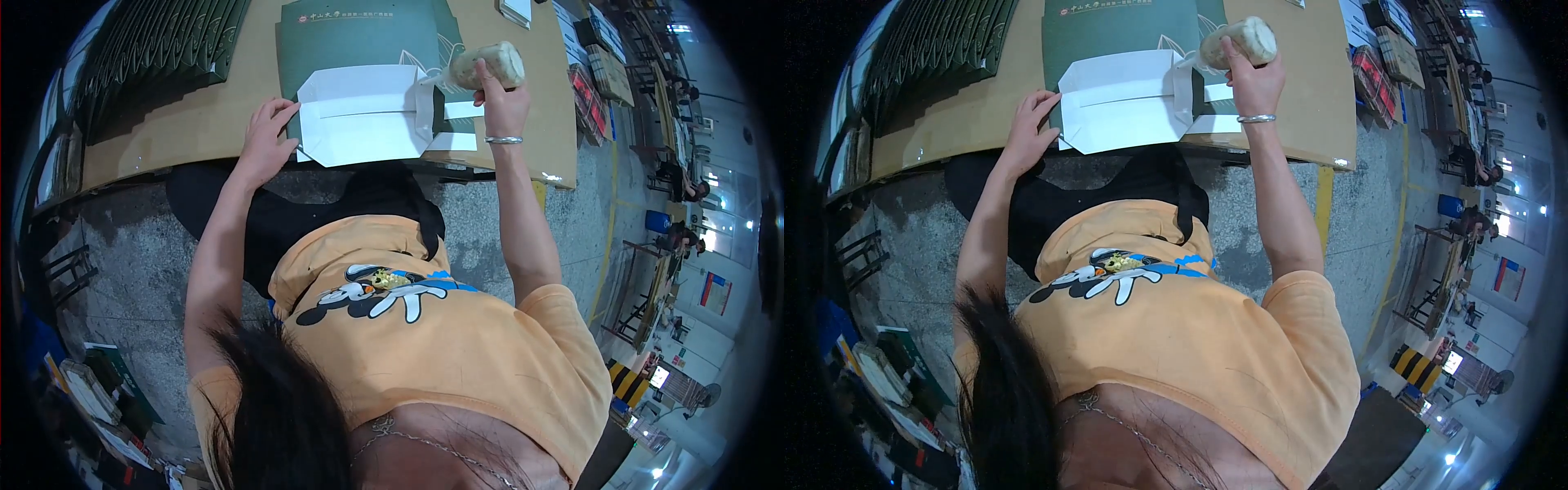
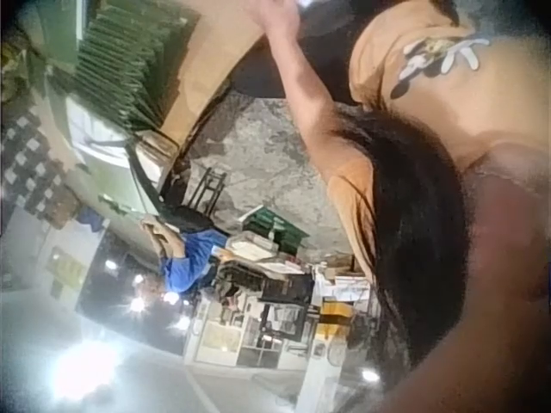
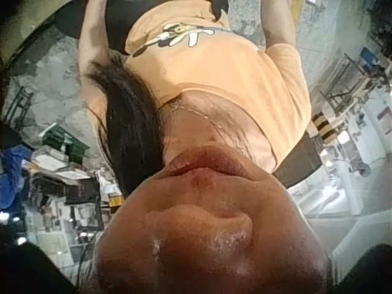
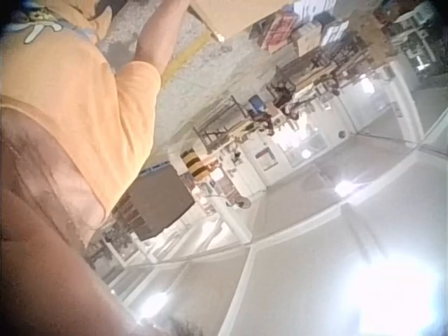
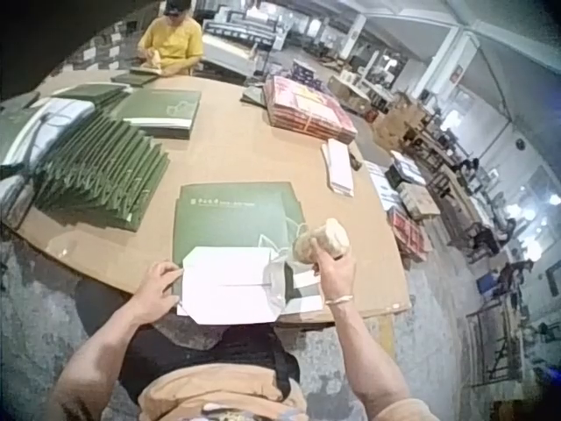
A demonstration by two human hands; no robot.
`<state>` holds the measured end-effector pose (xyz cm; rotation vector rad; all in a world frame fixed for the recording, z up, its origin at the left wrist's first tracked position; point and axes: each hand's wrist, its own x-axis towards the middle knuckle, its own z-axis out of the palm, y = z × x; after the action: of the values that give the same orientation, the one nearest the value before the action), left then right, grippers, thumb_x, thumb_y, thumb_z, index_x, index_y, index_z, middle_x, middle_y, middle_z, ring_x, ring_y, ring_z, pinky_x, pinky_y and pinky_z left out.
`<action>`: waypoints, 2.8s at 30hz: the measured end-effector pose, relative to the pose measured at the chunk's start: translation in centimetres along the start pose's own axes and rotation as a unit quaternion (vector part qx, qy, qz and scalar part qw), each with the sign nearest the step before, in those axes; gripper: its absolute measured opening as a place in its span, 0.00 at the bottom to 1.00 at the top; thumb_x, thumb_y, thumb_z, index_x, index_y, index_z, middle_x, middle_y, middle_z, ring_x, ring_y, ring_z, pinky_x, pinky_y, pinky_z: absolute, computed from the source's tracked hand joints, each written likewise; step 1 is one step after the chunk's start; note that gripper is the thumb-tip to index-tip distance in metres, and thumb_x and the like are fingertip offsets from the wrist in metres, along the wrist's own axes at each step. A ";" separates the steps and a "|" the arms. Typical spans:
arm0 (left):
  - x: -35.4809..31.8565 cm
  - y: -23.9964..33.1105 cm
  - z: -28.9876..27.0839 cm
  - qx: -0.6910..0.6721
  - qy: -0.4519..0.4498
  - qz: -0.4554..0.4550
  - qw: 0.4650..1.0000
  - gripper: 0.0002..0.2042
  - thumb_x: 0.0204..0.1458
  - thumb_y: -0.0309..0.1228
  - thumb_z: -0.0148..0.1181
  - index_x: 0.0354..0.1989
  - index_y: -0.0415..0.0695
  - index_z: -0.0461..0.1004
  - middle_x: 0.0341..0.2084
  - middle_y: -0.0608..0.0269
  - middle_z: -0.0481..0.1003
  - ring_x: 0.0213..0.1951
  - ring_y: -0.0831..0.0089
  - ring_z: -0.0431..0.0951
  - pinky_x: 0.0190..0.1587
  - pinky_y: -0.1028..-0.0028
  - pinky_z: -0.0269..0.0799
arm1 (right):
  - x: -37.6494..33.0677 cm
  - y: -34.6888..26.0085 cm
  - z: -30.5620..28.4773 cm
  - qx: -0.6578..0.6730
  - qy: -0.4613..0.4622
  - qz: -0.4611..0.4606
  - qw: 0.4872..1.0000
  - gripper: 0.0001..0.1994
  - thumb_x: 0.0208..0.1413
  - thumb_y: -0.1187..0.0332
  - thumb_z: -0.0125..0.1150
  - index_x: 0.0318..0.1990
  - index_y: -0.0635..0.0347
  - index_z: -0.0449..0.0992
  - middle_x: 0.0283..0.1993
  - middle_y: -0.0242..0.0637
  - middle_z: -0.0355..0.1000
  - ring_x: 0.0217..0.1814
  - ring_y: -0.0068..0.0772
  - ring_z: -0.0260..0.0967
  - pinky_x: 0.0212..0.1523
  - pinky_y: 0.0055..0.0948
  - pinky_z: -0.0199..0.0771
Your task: Folding and gluing large green paper folders at a work table in a factory setting.
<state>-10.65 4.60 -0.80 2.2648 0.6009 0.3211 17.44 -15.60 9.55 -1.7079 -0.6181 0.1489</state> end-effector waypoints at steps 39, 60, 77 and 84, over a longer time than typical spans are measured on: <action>6.0 1.1 -2.6 -0.060 -0.079 -0.162 0.982 0.29 0.50 0.23 0.50 0.65 0.44 0.59 0.29 0.62 0.71 0.34 0.74 0.70 0.40 0.75 0.68 | 4.3 10.6 -15.2 -0.561 0.049 0.244 0.790 0.30 0.44 0.46 0.65 0.42 0.70 0.77 0.45 0.53 0.74 0.47 0.52 0.71 0.49 0.42 0.69; 3.3 0.2 -2.6 -0.115 -0.124 -0.064 0.984 0.21 0.47 0.16 0.49 0.52 0.42 0.73 0.37 0.59 0.71 0.43 0.68 0.71 0.50 0.73 0.66 | -3.8 5.9 0.6 -0.293 -0.167 -0.018 0.941 0.21 0.50 0.75 0.50 0.54 0.51 0.70 0.42 0.45 0.68 0.41 0.49 0.70 0.42 0.41 0.72; -2.5 6.6 -0.6 0.326 -0.149 0.133 0.924 0.39 0.35 0.32 0.69 0.60 0.42 0.61 0.52 0.48 0.62 0.58 0.52 0.60 0.59 0.58 0.57 | -9.3 5.9 -1.9 -0.544 -0.376 -0.132 0.738 0.43 0.39 0.64 0.69 0.66 0.55 0.54 0.73 0.36 0.42 0.76 0.45 0.35 0.69 0.56 0.42; -0.5 4.3 0.2 0.198 -0.008 0.158 0.967 0.17 0.44 0.36 0.66 0.43 0.46 0.78 0.40 0.56 0.70 0.44 0.55 0.68 0.49 0.58 0.62 | -8.4 7.6 -1.6 -0.435 -0.289 -0.156 0.839 0.31 0.43 0.56 0.67 0.55 0.57 0.68 0.64 0.38 0.60 0.69 0.46 0.50 0.66 0.51 0.49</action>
<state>-9.58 1.64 2.22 2.7538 0.3095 0.3616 13.42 -21.78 0.85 -2.4104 -1.5887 0.1640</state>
